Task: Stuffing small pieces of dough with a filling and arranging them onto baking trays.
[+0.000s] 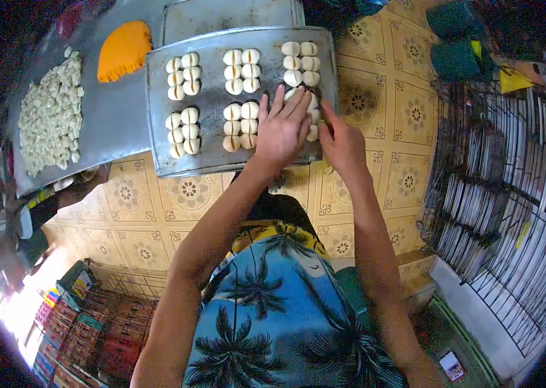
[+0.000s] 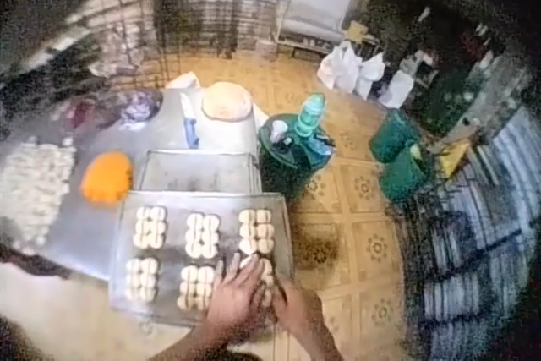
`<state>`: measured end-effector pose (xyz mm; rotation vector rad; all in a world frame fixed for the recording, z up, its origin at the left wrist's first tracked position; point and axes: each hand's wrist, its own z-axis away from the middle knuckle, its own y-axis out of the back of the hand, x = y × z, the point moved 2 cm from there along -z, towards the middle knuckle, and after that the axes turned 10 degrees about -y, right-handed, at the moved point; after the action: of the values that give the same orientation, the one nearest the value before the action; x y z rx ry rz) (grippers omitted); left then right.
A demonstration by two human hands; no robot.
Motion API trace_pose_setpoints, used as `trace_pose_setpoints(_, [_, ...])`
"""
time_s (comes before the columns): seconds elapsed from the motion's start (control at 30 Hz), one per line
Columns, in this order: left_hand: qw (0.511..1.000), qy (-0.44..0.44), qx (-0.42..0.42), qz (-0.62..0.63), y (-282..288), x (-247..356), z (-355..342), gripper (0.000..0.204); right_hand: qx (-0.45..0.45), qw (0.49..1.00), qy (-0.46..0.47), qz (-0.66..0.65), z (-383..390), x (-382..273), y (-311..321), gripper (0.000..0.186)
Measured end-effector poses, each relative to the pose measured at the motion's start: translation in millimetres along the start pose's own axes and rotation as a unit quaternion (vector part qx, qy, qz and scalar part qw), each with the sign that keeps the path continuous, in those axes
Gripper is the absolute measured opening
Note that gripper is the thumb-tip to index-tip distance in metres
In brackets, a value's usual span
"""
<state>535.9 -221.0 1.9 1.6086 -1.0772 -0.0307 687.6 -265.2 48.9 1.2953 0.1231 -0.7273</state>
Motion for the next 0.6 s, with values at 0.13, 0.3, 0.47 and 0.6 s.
trace_pose_setpoints(0.13, [1.000,-0.009,-0.017,-0.008,-5.6,-6.7,-6.0,0.047,-0.010,1.000,-0.006,0.012,-8.6,0.3,-6.2,0.048])
trace_pose_setpoints(0.3, [0.996,-0.006,-0.040,-0.082,-4.8,-12.2,0.7,0.045,-0.120,0.992,-0.027,0.026,18.5,-14.9,12.3,0.048])
trace_pose_setpoints(0.47, [0.998,-0.012,-0.052,-0.043,2.5,5.8,6.7,0.042,-0.063,0.997,-0.031,0.045,26.3,-5.6,-0.9,0.047])
trace_pose_setpoints(0.6, [0.998,-0.026,-0.042,-0.031,5.2,10.6,19.3,0.039,-0.042,0.998,-0.008,0.041,25.7,-1.4,-6.9,0.046])
